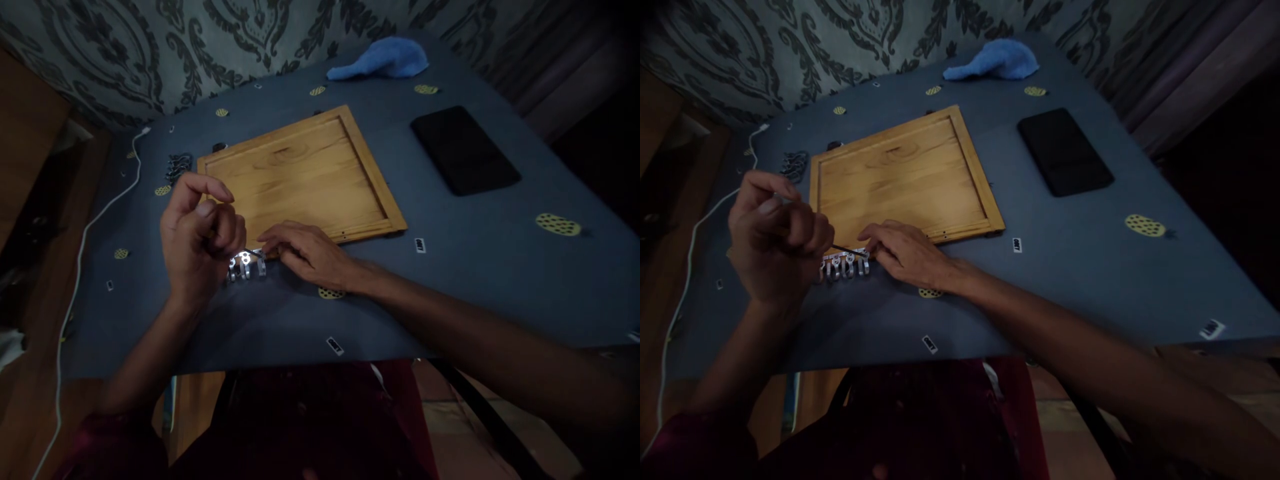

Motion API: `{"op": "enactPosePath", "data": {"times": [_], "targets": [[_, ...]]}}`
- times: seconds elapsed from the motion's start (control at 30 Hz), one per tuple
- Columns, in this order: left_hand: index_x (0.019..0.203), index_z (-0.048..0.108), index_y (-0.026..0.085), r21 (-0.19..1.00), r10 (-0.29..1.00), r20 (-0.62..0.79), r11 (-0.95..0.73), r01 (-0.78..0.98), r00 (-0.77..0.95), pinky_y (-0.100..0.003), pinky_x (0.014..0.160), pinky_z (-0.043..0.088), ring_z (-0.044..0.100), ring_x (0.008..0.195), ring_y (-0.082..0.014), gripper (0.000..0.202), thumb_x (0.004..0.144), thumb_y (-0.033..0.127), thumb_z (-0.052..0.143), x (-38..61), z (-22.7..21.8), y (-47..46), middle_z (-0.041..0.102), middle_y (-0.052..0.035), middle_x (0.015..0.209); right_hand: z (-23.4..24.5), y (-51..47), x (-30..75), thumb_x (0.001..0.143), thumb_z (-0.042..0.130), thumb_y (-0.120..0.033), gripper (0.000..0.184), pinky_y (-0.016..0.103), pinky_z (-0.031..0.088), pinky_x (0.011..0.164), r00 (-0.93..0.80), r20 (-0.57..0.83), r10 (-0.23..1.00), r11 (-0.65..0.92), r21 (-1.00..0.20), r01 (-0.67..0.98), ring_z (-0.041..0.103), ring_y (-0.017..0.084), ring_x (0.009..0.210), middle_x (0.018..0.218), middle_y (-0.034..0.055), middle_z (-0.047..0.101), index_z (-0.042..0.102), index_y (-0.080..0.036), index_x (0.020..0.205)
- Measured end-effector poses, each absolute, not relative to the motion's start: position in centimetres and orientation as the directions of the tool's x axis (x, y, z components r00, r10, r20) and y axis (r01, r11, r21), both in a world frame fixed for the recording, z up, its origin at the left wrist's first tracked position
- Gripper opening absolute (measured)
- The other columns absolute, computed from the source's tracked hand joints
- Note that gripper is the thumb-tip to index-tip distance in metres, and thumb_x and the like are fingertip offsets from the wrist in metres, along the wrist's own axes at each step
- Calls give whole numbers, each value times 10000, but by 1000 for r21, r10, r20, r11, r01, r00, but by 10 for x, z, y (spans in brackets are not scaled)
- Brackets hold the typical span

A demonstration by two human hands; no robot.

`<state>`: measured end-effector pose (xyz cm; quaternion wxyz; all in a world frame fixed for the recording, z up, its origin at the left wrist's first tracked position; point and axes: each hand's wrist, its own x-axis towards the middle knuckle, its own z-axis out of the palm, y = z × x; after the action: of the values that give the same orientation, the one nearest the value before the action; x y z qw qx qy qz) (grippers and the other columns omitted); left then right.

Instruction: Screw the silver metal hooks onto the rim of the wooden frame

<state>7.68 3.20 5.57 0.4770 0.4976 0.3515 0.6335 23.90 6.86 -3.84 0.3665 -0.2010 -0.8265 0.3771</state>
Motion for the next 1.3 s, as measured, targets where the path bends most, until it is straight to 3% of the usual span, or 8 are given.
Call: {"op": "enactPosePath", "data": {"times": [0.17, 0.33, 0.6, 0.87, 1.07, 1.3], "targets": [[796, 637, 187, 927, 955, 292, -294, -234, -42, -164, 374, 272, 224, 356, -41, 107, 850, 234, 716, 77, 57, 32, 346, 89, 444, -39, 69, 239, 917, 430, -103, 312, 398, 529, 880, -645, 476, 598, 646, -763, 36, 688, 214, 944, 994, 92, 756, 605, -147, 1172], [819, 661, 197, 931, 959, 283, -271, -246, 17, -184, 378, 212, 163, 368, -46, 35, 853, 191, 660, 79, 57, 32, 296, 94, 443, -37, 68, 239, 913, 438, -92, 318, 386, 523, 885, -648, 455, 611, 630, -775, 49, 686, 209, 953, 981, 73, 754, 612, -168, 1168], [793, 629, 195, 945, 957, 280, -263, -197, 68, -207, 353, 175, 152, 321, -45, 212, 870, 365, 731, 88, 58, 36, 251, 106, 424, -33, 67, 240, 922, 460, -87, 306, 372, 518, 884, -664, 416, 621, 616, -783, 85, 673, 190, 947, 1012, 62, 740, 624, -196, 1156], [815, 653, 201, 936, 933, 306, -259, -237, 188, -182, 300, 167, 85, 293, -32, 162, 874, 337, 719, 79, 54, 45, 166, 126, 422, -35, 68, 240, 918, 448, -92, 298, 377, 520, 873, -661, 420, 622, 618, -782, 85, 669, 195, 943, 1009, 71, 738, 619, -182, 1145], [793, 666, 224, 944, 944, 291, -257, -205, 157, -203, 305, 148, 77, 308, -47, 105, 865, 297, 685, 80, 55, 43, 181, 114, 419, -34, 68, 240, 911, 444, -91, 291, 388, 527, 870, -660, 429, 617, 621, -780, 73, 671, 202, 938, 1000, 75, 739, 614, -181, 1130], [781, 651, 199, 906, 937, 350, -341, -251, -7, -152, 359, 250, 121, 338, -33, 131, 903, 176, 609, 74, 75, 38, 185, 109, 441, -37, 68, 239, 922, 437, -110, 315, 393, 537, 886, -655, 438, 616, 610, -791, 44, 689, 206, 970, 1001, 78, 752, 597, -170, 1186]]}}
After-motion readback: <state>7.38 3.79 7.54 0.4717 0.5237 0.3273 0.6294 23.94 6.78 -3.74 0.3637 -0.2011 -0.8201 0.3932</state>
